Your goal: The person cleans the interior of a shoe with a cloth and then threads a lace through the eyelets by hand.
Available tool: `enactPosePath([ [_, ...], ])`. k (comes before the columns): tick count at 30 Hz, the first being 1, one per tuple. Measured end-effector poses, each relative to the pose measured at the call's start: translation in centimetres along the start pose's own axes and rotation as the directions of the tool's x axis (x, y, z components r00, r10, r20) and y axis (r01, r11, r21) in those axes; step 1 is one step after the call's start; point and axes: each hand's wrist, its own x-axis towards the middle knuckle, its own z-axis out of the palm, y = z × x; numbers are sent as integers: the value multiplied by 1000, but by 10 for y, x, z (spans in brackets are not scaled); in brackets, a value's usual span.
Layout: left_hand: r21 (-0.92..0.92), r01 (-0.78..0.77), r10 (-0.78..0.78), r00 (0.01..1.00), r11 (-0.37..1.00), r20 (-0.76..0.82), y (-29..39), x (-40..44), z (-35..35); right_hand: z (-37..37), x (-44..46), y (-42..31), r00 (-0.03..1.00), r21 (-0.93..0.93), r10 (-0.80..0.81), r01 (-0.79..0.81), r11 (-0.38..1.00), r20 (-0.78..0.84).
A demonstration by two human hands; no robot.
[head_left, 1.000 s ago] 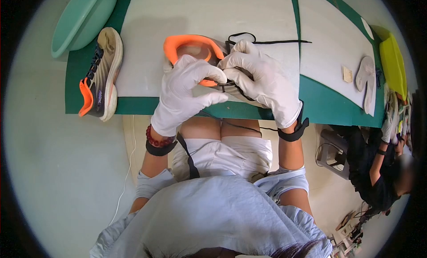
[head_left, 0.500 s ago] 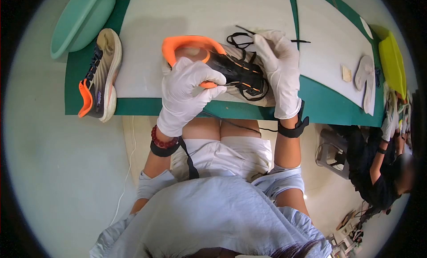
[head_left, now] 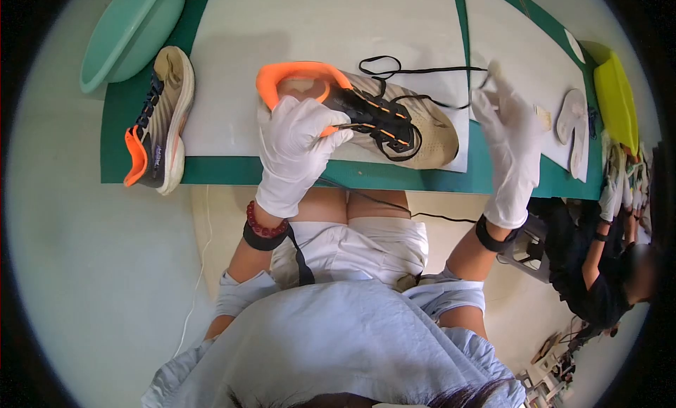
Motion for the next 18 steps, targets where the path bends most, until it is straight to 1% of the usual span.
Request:
enactPosePath([
  [2, 28, 30, -28, 997, 999, -72, 5, -2, 3, -11, -16, -15, 992, -137, 125, -120, 983, 29],
  [3, 47, 52, -47, 992, 998, -117, 7, -3, 4, -10, -20, -13, 999, -54, 35, -34, 998, 9],
  [4, 64, 76, -65, 985, 995, -161, 10, -5, 5, -8, -27, -15, 999, 29, -26, 25, 999, 38],
  [6, 76, 123, -106, 975, 989, -198, 14, -8, 4, 3, -40, -27, 985, 198, -152, 134, 971, 81],
  [7, 84, 147, -126, 968, 985, -218, 15, -9, 2, 12, -43, -30, 984, 197, -123, 96, 976, 127],
  [8, 106, 139, -116, 974, 985, -196, 16, -11, 2, 20, -44, -40, 977, 185, -166, 139, 973, 138],
  [9, 130, 129, -105, 979, 983, -174, 17, -13, 3, 31, -43, -40, 951, 86, -290, 282, 956, 103],
  [10, 154, 119, -96, 984, 981, -152, 18, -15, 3, 43, -42, -37, 908, -18, -411, 414, 910, 82],
  [12, 204, 118, -96, 989, 972, -115, 26, -18, 2, 57, -42, -37, 892, -38, -414, 428, 903, 183],
  [13, 225, 116, -97, 991, 967, -95, 30, -19, 0, 66, -41, -26, 877, -52, -448, 462, 885, 173],
  [15, 270, 102, -75, 991, 957, -108, 41, -13, -17, 63, -41, -25, 892, 38, -383, 386, 922, 239],
  [16, 232, 125, -99, 988, 965, -117, 40, -8, -25, 60, -39, -26, 894, 81, -353, 344, 935, 276],
  [18, 155, 169, -148, 980, 973, -135, 36, 3, -41, 56, -34, -27, 911, 261, -184, 89, 961, 368],
])
